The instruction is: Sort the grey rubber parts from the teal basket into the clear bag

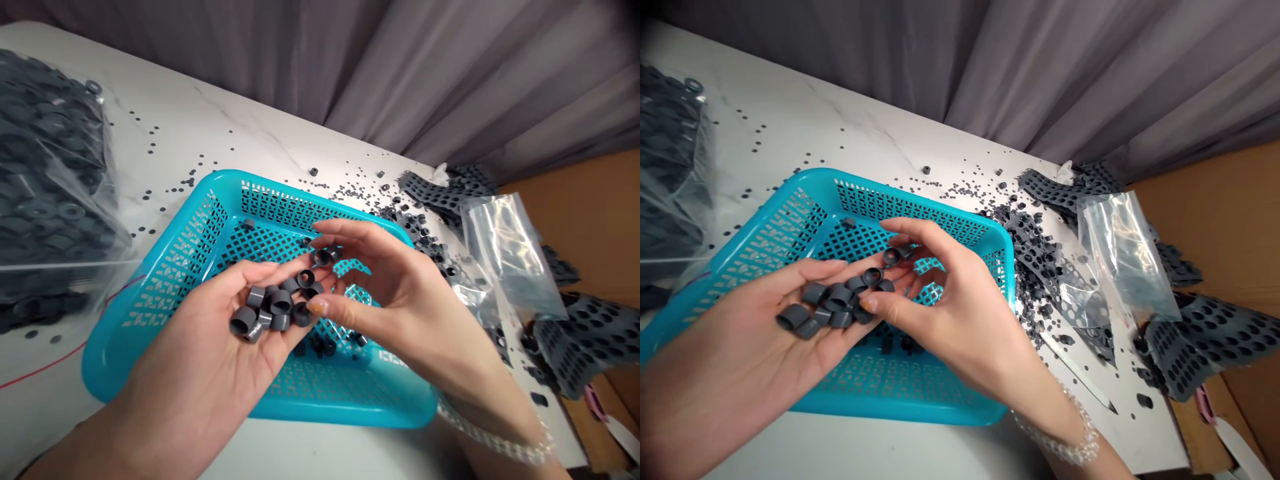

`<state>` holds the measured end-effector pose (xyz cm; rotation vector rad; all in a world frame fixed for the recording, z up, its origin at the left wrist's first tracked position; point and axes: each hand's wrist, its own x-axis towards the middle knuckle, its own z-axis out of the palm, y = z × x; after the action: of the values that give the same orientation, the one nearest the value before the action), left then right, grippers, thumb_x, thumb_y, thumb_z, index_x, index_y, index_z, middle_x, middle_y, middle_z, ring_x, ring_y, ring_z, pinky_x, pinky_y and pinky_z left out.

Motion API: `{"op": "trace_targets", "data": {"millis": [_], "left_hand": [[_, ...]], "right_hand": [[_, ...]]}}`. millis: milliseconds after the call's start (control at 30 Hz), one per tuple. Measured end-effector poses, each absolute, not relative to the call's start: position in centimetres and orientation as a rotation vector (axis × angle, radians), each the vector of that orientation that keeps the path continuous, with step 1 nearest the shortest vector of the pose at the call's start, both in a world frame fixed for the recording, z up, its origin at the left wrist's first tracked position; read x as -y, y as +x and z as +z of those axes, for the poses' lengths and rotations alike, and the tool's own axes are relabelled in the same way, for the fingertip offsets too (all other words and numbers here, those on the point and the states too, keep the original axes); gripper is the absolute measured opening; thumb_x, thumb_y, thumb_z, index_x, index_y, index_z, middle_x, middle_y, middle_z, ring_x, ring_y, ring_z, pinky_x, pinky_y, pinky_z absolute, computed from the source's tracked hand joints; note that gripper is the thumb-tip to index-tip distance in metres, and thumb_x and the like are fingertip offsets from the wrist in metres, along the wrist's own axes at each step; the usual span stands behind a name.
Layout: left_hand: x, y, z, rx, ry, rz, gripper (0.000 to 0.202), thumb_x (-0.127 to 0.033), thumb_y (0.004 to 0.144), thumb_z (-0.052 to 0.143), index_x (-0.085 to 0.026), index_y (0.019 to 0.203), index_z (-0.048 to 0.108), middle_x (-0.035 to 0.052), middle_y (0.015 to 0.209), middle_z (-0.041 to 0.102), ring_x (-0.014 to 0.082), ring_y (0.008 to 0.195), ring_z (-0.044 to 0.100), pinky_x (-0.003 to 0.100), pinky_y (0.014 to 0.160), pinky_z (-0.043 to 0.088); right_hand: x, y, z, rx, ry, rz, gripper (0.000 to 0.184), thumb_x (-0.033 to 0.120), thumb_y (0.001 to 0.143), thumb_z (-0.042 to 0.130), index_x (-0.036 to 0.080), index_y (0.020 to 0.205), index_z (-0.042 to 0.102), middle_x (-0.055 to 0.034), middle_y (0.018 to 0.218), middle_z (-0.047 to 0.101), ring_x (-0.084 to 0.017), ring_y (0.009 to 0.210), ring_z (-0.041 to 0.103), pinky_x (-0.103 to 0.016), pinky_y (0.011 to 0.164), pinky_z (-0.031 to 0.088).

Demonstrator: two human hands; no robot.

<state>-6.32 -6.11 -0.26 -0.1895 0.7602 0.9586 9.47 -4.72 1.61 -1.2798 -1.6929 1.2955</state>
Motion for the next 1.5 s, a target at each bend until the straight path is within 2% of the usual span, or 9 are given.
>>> {"op": "trace_targets", "data": {"millis": [200, 433, 800, 900, 1000, 1133, 1233, 1367, 1500], "left_hand": [[6.1, -6.1, 0.7, -0.788, -0.201, 1.001, 0.045, -0.012, 0.087, 0.041, -0.015, 0.131, 0.054, 0.0138, 0.115, 0.069, 0.0246, 0.106, 0.066, 0.033, 0.087, 0.059], [5.5, -6.0, 2.3, -0.828, -0.325, 0.919, 0.052, -0.016, 0.089, 0.034, -0.014, 0.14, 0.044, 0.0153, 0.113, 0.07, 0.0239, 0.102, 0.069, 0.032, 0.086, 0.058], [5.5, -6.4, 1.3, -0.769, -0.399, 0.938, 0.051, -0.022, 0.089, 0.039, -0.012, 0.138, 0.046, 0.018, 0.125, 0.063, 0.0289, 0.105, 0.067, 0.031, 0.076, 0.061], [5.6, -6.5, 1.3, -0.802, -0.351, 0.943, 0.053, -0.023, 0.088, 0.043, -0.008, 0.139, 0.044, 0.0205, 0.122, 0.065, 0.0311, 0.103, 0.068, 0.036, 0.075, 0.062], [6.0, -6.8, 0.9, -0.773, -0.287, 0.988, 0.051, -0.021, 0.089, 0.043, -0.012, 0.138, 0.045, 0.0173, 0.118, 0.067, 0.0293, 0.103, 0.068, 0.036, 0.078, 0.062], [6.3, -7.1, 0.3, -0.745, -0.234, 0.966, 0.044, -0.02, 0.09, 0.042, -0.013, 0.132, 0.052, 0.0152, 0.115, 0.069, 0.0268, 0.101, 0.069, 0.031, 0.075, 0.062], [6.2, -7.0, 0.3, -0.775, -0.231, 0.94, 0.045, -0.022, 0.09, 0.043, -0.009, 0.132, 0.052, 0.0181, 0.114, 0.069, 0.029, 0.098, 0.069, 0.034, 0.073, 0.063], [5.8, -6.6, 0.8, -0.83, -0.256, 0.969, 0.052, -0.023, 0.089, 0.044, -0.006, 0.138, 0.045, 0.0213, 0.115, 0.068, 0.0323, 0.098, 0.069, 0.039, 0.074, 0.062], [5.6, -6.5, 1.1, -0.831, -0.254, 0.982, 0.052, -0.021, 0.089, 0.043, -0.007, 0.138, 0.045, 0.0201, 0.114, 0.069, 0.0328, 0.101, 0.068, 0.039, 0.08, 0.06]], "right_hand": [[4.7, 9.2, 1.1, 1.745, -1.277, 1.177, 0.035, 0.015, 0.081, 0.068, 0.022, 0.115, 0.061, -0.005, 0.114, 0.065, -0.019, 0.099, 0.062, -0.034, 0.08, 0.054], [4.1, 9.7, 1.2, 1.507, -1.247, 1.356, 0.01, 0.016, 0.086, 0.063, 0.018, 0.095, 0.067, -0.0029, 0.095, 0.068, -0.013, 0.085, 0.062, -0.026, 0.074, 0.052], [3.5, 10.4, 1.9, 1.04, -1.09, 1.634, 0.018, 0.015, 0.08, 0.048, 0.017, 0.082, 0.066, -0.003, 0.081, 0.059, -0.013, 0.069, 0.055, -0.026, 0.06, 0.046], [3.8, 10.3, 2.3, 1.147, -1.195, 1.511, 0.018, 0.028, 0.085, 0.05, 0.018, 0.082, 0.065, -0.0003, 0.071, 0.051, -0.012, 0.06, 0.046, -0.026, 0.054, 0.04], [4.7, 9.8, 2.4, 1.477, -1.389, 1.236, 0.02, 0.038, 0.082, 0.065, 0.021, 0.094, 0.064, 0.0034, 0.067, 0.046, -0.011, 0.059, 0.041, -0.025, 0.052, 0.035], [5.8, 8.9, 2.1, 1.858, -1.437, 0.885, 0.028, 0.035, 0.078, 0.073, 0.022, 0.1, 0.06, 0.0047, 0.069, 0.049, -0.01, 0.06, 0.042, -0.025, 0.054, 0.036], [5.8, 8.8, 1.8, 1.94, -1.421, 0.804, 0.015, 0.029, 0.086, 0.064, 0.022, 0.099, 0.059, 0.0045, 0.071, 0.052, -0.009, 0.058, 0.042, -0.026, 0.055, 0.036], [5.1, 9.5, 1.5, 1.799, -1.406, 1.046, 0.009, 0.027, 0.092, 0.056, 0.02, 0.097, 0.058, 0.003, 0.072, 0.054, -0.008, 0.059, 0.045, -0.024, 0.053, 0.035], [4.0, 10.4, 1.5, 1.269, -1.191, 1.684, 0.009, 0.028, 0.092, 0.055, 0.019, 0.093, 0.057, 0.0059, 0.063, 0.042, -0.006, 0.051, 0.034, -0.02, 0.046, 0.028]]}}
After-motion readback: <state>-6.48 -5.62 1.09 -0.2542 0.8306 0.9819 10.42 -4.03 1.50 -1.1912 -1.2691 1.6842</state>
